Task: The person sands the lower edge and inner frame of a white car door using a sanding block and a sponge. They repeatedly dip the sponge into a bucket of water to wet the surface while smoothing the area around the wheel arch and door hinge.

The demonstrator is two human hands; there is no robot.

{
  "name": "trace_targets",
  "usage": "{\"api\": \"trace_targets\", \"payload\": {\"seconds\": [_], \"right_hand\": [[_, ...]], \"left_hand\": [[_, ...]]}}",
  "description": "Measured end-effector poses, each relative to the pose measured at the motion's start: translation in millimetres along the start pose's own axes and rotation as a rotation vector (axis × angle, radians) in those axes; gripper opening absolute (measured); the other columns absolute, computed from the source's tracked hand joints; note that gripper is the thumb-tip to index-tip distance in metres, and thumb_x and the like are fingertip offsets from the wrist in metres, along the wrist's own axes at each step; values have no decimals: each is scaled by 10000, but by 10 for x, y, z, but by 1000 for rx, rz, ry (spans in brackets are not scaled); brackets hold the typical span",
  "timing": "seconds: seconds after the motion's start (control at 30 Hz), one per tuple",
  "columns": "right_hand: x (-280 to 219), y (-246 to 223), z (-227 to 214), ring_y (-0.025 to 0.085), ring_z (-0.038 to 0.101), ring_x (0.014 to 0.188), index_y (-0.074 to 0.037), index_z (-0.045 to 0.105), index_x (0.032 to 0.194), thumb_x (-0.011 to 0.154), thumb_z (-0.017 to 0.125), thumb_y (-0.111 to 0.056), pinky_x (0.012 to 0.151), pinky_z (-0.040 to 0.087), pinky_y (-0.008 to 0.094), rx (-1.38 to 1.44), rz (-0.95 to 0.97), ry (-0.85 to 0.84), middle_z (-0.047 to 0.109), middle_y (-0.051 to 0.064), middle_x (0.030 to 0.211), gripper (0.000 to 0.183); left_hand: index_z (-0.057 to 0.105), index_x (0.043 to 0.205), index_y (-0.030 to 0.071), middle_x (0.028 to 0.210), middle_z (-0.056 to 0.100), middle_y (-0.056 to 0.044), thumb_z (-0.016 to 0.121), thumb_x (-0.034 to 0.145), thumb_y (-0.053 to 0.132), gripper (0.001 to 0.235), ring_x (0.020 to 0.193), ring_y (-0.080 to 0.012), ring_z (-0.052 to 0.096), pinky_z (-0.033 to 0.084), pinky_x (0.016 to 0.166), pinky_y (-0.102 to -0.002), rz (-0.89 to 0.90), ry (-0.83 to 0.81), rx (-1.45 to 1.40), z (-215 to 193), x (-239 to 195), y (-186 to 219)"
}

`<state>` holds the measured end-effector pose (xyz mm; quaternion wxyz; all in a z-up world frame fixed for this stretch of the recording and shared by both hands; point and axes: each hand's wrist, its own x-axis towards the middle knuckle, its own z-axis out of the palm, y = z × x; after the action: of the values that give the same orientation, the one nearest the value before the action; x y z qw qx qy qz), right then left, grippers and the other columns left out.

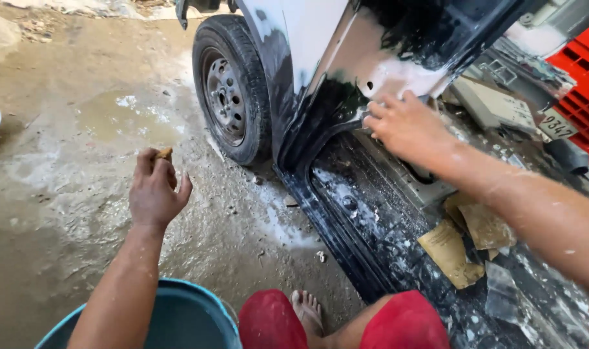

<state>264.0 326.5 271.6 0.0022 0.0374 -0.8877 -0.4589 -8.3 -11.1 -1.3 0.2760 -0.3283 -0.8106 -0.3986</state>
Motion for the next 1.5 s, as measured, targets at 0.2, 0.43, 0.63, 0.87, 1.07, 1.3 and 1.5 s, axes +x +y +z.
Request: {"api": "trace_targets", "payload": {"seconds": [0.2,0.43,0.63,0.87,1.07,1.3,1.5], "right_hand": [[-225,80,-356,266,616,1040,-226,697,1038,827,696,-373,821,477,408,-63,32,79,689,29,1109,258],[-181,-1019,-221,322,563,1006,-170,689,1020,816,715,-298,772,460,454,357,161,175,637,107,1102,242],[-1086,-1600,-245,339,558,1018,-113,743,1141,911,732,-265,937,502,434,888,585,361,625,127,1320,276],[-1111,-1693,-360,305,577,1263,-72,638,1253,951,641,-281,1104,459,421,1363,1008,595,557,183,1375,367],[-1236,-1709,-328,348,461,1382,-50,466,1425,941,682,-198,1156,418,489,1368,853,549,443,182,1475,551],[-1499,-1538,-246,364,339,1451,-44,319,1507,911,658,-314,1163,322,520,1644,882,275,313,194,1579,737],[-1627,-1608,-130,429,384,1392,-32,254,1513,850,693,-325,1124,335,559,1475,1046,20,265,195,1601,848]], "left_hand": [[520,776,117,1290,543,-61,746,807,300,293,988,-341,691,581,706,-427,18,-38,28,29,-1,33],[528,795,77,1333,537,-116,781,759,265,317,1039,-402,683,576,736,-437,94,-145,8,141,-71,-181],[658,867,201,1281,669,28,789,1071,255,249,1006,-183,696,558,757,-370,252,-146,112,285,-169,134],[721,919,-4,1225,533,-168,525,951,337,394,1053,-270,590,521,872,-388,-22,-836,-773,158,-214,2492],[602,1206,35,1083,687,-124,465,943,390,463,1016,-194,612,496,830,-348,-386,-998,-1034,63,-214,3450],[551,1366,90,1387,558,-96,533,859,344,568,1276,-222,505,371,1068,-387,-381,-1069,-984,250,-348,3441],[484,1166,54,1132,607,-110,413,922,165,278,1016,-221,609,574,917,-360,-324,-1149,-1064,296,-440,3712]]}}
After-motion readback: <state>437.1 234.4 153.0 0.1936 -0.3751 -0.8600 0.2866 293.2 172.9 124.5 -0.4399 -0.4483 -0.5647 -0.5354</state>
